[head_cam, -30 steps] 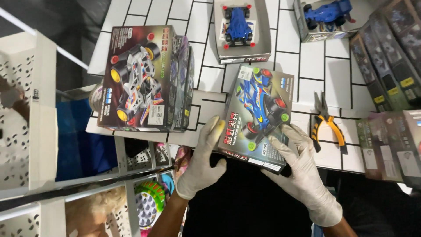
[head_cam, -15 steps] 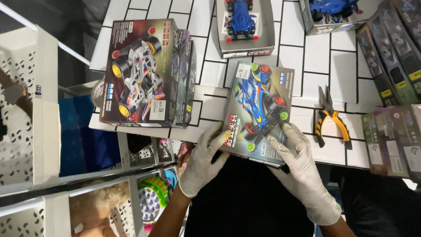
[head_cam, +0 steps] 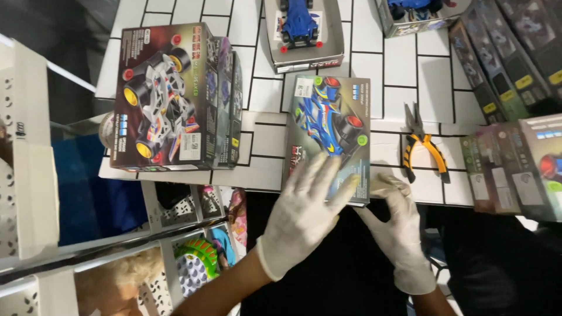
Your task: Assembling a plastic toy car model by fitting parts together and using pliers to trim or adjust components.
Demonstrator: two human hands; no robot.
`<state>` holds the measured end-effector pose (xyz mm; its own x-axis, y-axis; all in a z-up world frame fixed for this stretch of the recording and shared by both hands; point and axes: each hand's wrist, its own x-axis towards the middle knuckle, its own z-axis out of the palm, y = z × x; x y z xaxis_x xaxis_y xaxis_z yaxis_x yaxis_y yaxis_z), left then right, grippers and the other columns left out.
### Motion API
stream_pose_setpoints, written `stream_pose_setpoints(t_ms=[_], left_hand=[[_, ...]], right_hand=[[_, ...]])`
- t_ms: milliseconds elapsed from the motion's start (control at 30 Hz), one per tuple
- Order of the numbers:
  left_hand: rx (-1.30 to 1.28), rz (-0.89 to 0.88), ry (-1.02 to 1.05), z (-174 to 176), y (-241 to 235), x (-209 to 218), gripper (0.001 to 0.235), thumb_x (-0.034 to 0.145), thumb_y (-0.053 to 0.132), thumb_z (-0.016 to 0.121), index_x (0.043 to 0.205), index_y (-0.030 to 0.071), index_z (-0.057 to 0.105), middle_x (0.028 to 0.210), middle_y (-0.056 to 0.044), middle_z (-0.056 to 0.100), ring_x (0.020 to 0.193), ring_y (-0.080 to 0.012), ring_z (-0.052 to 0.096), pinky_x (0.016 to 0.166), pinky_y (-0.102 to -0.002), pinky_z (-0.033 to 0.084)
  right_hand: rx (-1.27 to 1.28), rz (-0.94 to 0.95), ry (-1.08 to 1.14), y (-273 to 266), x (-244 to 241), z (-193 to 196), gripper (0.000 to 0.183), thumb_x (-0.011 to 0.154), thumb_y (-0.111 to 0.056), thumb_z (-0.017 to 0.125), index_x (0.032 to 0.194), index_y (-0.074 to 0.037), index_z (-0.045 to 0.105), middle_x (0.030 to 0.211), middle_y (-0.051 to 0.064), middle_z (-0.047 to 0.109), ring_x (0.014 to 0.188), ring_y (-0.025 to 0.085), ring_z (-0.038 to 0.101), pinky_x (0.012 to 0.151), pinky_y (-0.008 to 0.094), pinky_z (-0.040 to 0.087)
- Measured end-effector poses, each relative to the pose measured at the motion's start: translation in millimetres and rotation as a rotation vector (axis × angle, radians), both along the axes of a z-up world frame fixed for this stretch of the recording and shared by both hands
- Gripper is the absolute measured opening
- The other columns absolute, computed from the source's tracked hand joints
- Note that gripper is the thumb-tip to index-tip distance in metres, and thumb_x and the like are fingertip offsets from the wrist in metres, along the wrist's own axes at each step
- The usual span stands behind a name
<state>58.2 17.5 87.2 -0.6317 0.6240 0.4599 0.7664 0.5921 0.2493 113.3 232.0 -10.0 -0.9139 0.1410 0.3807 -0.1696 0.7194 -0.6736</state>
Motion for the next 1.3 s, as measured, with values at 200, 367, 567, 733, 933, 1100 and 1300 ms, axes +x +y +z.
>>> stream_pose_setpoints(t_ms=[200, 367, 567, 733, 933, 1100, 1300], left_hand=[[-0.212, 0.091, 0.240, -46.4, 34.3, -17.6, 0.040, 0.098, 0.013, 0.055, 0.137, 0.018, 0.057, 0.136, -0.019, 0.061, 0.124, -0.0407, 0.060, 0.104, -0.054, 0.049], [-0.151, 0.020, 0.293, -45.4, 26.3, -17.7, 0.035, 0.099, 0.016, 0.051, 0.133, 0.014, 0.059, 0.135, -0.017, 0.061, 0.121, -0.0385, 0.062, 0.101, -0.054, 0.050], [-0.201, 0.000, 0.238, -34.7, 22.4, -16.3, 0.038, 0.098, 0.021, 0.049, 0.134, 0.015, 0.060, 0.137, -0.015, 0.060, 0.124, -0.0355, 0.058, 0.105, -0.053, 0.047], [-0.182, 0.015, 0.203, -43.3, 15.7, -16.7, 0.050, 0.081, 0.031, 0.066, 0.128, 0.017, 0.061, 0.137, -0.010, 0.059, 0.129, -0.0303, 0.056, 0.107, -0.051, 0.045], [0.394, 0.147, 0.013, 3.9, -6.9, -23.1, 0.029, 0.081, 0.024, 0.064, 0.096, 0.001, 0.055, 0.111, -0.017, 0.049, 0.101, -0.0301, 0.053, 0.085, -0.044, 0.052], [0.387, 0.406, -0.369, -57.5, -18.1, -5.7, 0.069, 0.099, 0.034, 0.055, 0.149, -0.010, 0.035, 0.150, -0.033, 0.044, 0.138, -0.0475, 0.042, 0.117, -0.053, 0.033], [0.872, 0.296, -0.420, -1.1, -37.6, 12.8, 0.059, 0.092, 0.008, 0.058, 0.149, 0.002, 0.042, 0.152, -0.024, 0.048, 0.142, -0.0370, 0.049, 0.120, -0.044, 0.038]], right_hand=[[-0.066, -0.048, 0.177, -7.7, 3.2, -24.0, 0.023, 0.081, -0.004, 0.088, 0.093, -0.012, 0.070, 0.104, 0.006, 0.070, 0.125, 0.027, 0.061, 0.109, 0.039, 0.052], [-0.071, -0.065, 0.185, -11.8, -5.2, -19.1, 0.012, 0.086, -0.014, 0.084, 0.084, -0.015, 0.072, 0.094, -0.003, 0.070, 0.116, 0.027, 0.064, 0.110, 0.039, 0.042], [0.057, -0.061, 0.017, 1.9, -4.9, -18.0, 0.022, 0.080, -0.029, 0.085, 0.093, -0.018, 0.071, 0.113, 0.000, 0.070, 0.116, 0.023, 0.060, 0.108, 0.039, 0.039], [0.115, 0.133, -0.112, 26.2, -3.4, 5.9, 0.050, 0.077, -0.014, 0.083, 0.122, -0.011, 0.061, 0.130, 0.010, 0.065, 0.125, 0.030, 0.057, 0.112, 0.041, 0.042], [0.042, 0.083, -0.189, 12.6, -16.7, 24.0, 0.070, 0.095, -0.059, 0.043, 0.140, -0.008, 0.061, 0.135, 0.016, 0.067, 0.129, 0.035, 0.058, 0.105, 0.048, 0.048], [-0.123, -0.101, -0.496, -22.0, -21.5, 36.5, 0.058, 0.091, -0.030, 0.061, 0.146, -0.014, 0.055, 0.138, 0.012, 0.061, 0.126, 0.030, 0.059, 0.111, 0.040, 0.044], [-0.716, 0.183, -0.078, -27.8, -14.1, 32.5, 0.050, 0.091, -0.016, 0.065, 0.137, -0.001, 0.053, 0.142, 0.015, 0.055, 0.131, 0.027, 0.058, 0.114, 0.040, 0.048]])
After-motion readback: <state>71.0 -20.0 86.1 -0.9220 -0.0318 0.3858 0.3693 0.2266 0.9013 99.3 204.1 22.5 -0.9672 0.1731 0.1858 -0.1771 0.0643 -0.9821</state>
